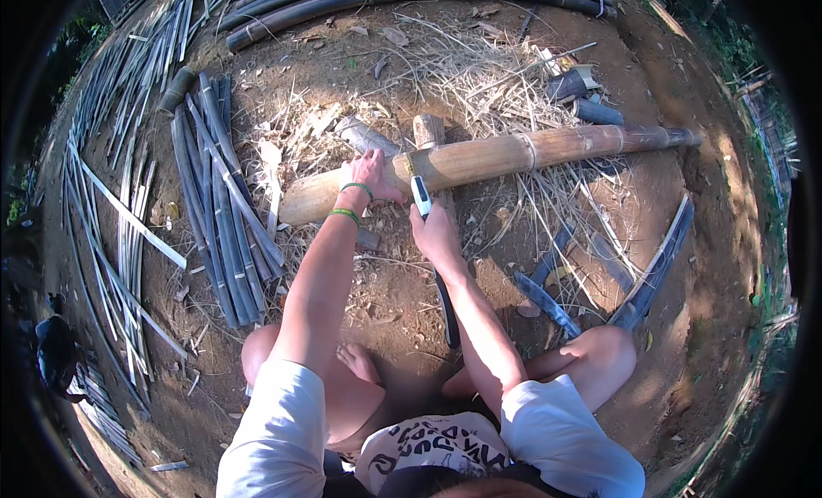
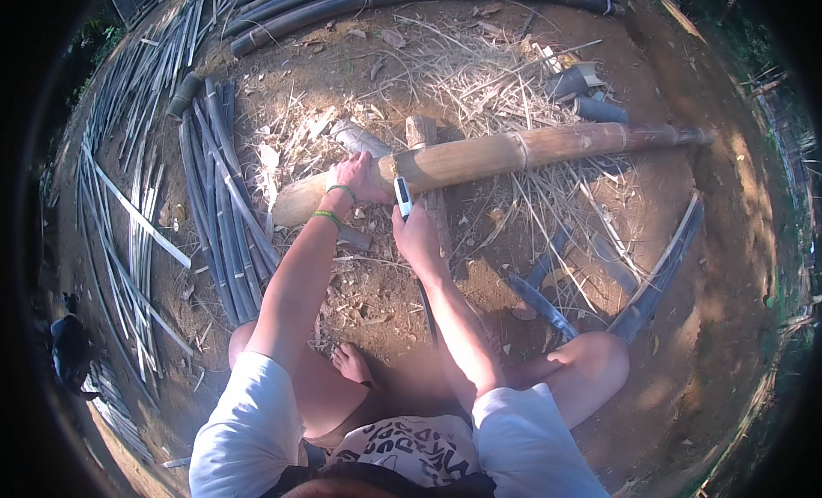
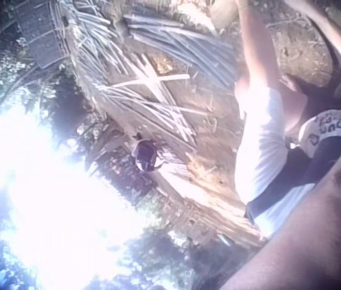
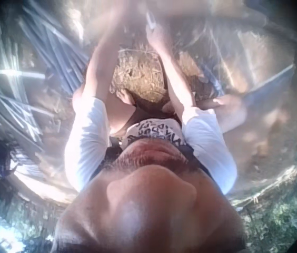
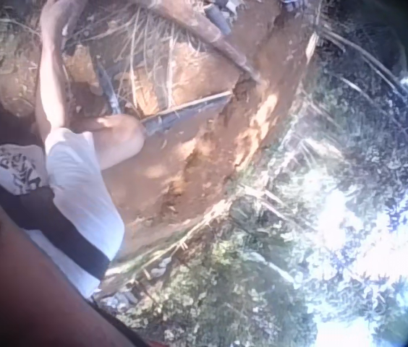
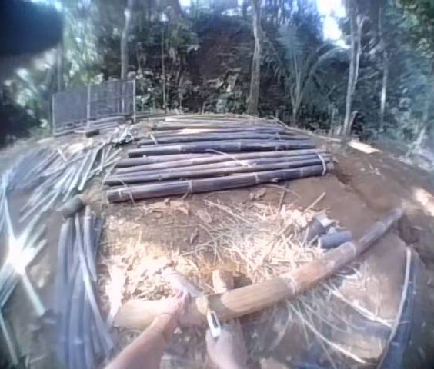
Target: The person is sawing a piece of bamboo with a hand saw. They hold the bamboo steady with one hand while moving the saw back and forth through the material.
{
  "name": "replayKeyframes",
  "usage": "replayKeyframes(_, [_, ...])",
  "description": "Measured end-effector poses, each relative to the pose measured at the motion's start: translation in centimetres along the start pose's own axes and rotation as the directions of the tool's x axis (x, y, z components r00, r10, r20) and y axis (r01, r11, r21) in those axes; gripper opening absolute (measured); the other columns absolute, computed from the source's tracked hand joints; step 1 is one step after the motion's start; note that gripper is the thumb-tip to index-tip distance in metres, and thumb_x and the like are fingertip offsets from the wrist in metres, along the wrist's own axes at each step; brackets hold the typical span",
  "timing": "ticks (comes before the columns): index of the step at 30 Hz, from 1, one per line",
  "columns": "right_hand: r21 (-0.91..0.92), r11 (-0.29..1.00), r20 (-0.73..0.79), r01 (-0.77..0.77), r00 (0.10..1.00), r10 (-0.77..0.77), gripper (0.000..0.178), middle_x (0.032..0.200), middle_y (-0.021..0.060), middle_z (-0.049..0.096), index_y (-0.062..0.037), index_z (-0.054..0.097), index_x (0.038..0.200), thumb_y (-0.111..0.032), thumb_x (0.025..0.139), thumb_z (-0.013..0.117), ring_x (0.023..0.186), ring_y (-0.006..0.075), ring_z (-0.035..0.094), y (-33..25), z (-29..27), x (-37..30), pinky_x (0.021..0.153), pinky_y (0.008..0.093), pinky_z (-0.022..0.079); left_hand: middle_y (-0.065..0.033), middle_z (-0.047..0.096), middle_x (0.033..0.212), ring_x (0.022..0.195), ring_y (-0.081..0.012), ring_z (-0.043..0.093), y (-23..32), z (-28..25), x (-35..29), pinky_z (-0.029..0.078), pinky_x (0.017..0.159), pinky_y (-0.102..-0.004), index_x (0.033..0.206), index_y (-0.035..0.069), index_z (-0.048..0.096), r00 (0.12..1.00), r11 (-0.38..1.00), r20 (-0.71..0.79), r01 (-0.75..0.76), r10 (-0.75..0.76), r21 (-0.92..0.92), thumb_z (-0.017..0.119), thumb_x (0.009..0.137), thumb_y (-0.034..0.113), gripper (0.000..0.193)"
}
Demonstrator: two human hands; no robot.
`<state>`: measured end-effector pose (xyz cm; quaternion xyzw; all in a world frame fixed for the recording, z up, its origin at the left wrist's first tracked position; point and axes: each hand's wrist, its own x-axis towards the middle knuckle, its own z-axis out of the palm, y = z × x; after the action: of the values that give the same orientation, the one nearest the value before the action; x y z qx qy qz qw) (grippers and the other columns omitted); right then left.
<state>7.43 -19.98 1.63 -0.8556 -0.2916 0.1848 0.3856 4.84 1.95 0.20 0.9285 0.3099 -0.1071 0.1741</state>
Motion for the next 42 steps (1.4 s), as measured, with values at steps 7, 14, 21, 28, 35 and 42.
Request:
replayKeyframes(7, [0.020, 1.000, 0.002, 0.024, 1.000, -0.024, 0.034, 0.086, 0.0226, 0.075, 0.0044, 0.061, 0.120, -0.026, 0.105, 0.059, 0.077, 0.0340, 0.077, 2.1, -3.1, -13.3, 0.064, 0.0445, 0.058, -0.0191, 0.061, 0.131, 0.125, -0.0384, 0.061, -1.1, 1.0, -0.5, 0.051, 0.106, -0.0472, 0.133, 0.003, 0.054, 0.996, 1.000, -0.092, -0.011, 0.010, -0.015, 0.094, 0.043, 0.061, 0.114])
replayKeyframes(14, [-0.001, 0.999, 0.014, -0.032, 0.999, 0.032, 0.034, 0.072, 0.0191, 0.068, 0.0041, 0.062, 0.103, -0.030, 0.104, 0.063, 0.063, 0.0339, 0.068, -0.1, -0.1, -0.8, 0.056, 0.0470, 0.052, -0.0143, 0.060, 0.138, 0.130, -0.0370, 0.059, -0.3, 0.1, 0.0, 0.045, 0.111, -0.0528, 0.141, 0.008, 0.050, 1.000, 0.999, -0.024, 0.016, -0.017, -0.038, 0.097, 0.040, 0.061, 0.123])
replayKeyframes(21, [-0.049, 0.959, 0.166, -0.278, 0.945, 0.282, 0.043, 0.097, 0.0278, 0.074, 0.0008, 0.057, 0.132, -0.029, 0.102, 0.060, 0.092, 0.0433, 0.075, 0.0, -3.4, -13.0, 0.081, 0.0512, 0.057, -0.0192, 0.062, 0.131, 0.122, -0.0382, 0.064, -1.3, 1.4, -1.2, 0.052, 0.106, -0.0479, 0.135, 0.004, 0.053, 0.995, 1.000, -0.095, 0.018, -0.018, -0.004, 0.095, 0.042, 0.061, 0.117])
replayKeyframes(28, [-0.009, 0.984, 0.099, -0.181, 0.979, 0.181, 0.037, 0.083, 0.0270, 0.071, 0.0050, 0.061, 0.109, -0.032, 0.104, 0.062, 0.081, 0.0439, 0.074, 0.5, -0.3, -1.8, 0.071, 0.0543, 0.055, -0.0187, 0.063, 0.133, 0.124, -0.0372, 0.064, 0.2, 0.1, 0.2, 0.051, 0.107, -0.0449, 0.135, 0.002, 0.052, 1.000, 0.999, -0.005, -0.006, 0.006, -0.035, 0.095, 0.038, 0.067, 0.124])
replayKeyframes(35, [0.023, 0.980, 0.127, -0.197, 0.973, 0.193, 0.034, 0.082, 0.0255, 0.071, 0.0051, 0.061, 0.112, -0.028, 0.105, 0.060, 0.080, 0.0386, 0.075, 0.4, -2.3, -12.4, 0.067, 0.0455, 0.056, -0.0202, 0.065, 0.130, 0.123, -0.0368, 0.065, -2.0, 0.1, -1.0, 0.052, 0.103, -0.0461, 0.135, 0.003, 0.054, 0.999, 1.000, -0.052, -0.002, 0.001, -0.003, 0.095, 0.045, 0.063, 0.116])
replayKeyframes(42, [0.021, 0.980, 0.141, -0.196, 0.971, 0.191, 0.032, 0.083, 0.0260, 0.072, 0.0051, 0.061, 0.111, -0.027, 0.105, 0.059, 0.079, 0.0397, 0.075, 0.6, -0.9, -3.9, 0.067, 0.0477, 0.057, -0.0200, 0.067, 0.127, 0.119, -0.0368, 0.067, -1.2, 0.2, 0.1, 0.053, 0.104, -0.0433, 0.137, 0.003, 0.053, 1.000, 1.000, -0.011, -0.018, 0.018, -0.013, 0.095, 0.044, 0.066, 0.120])
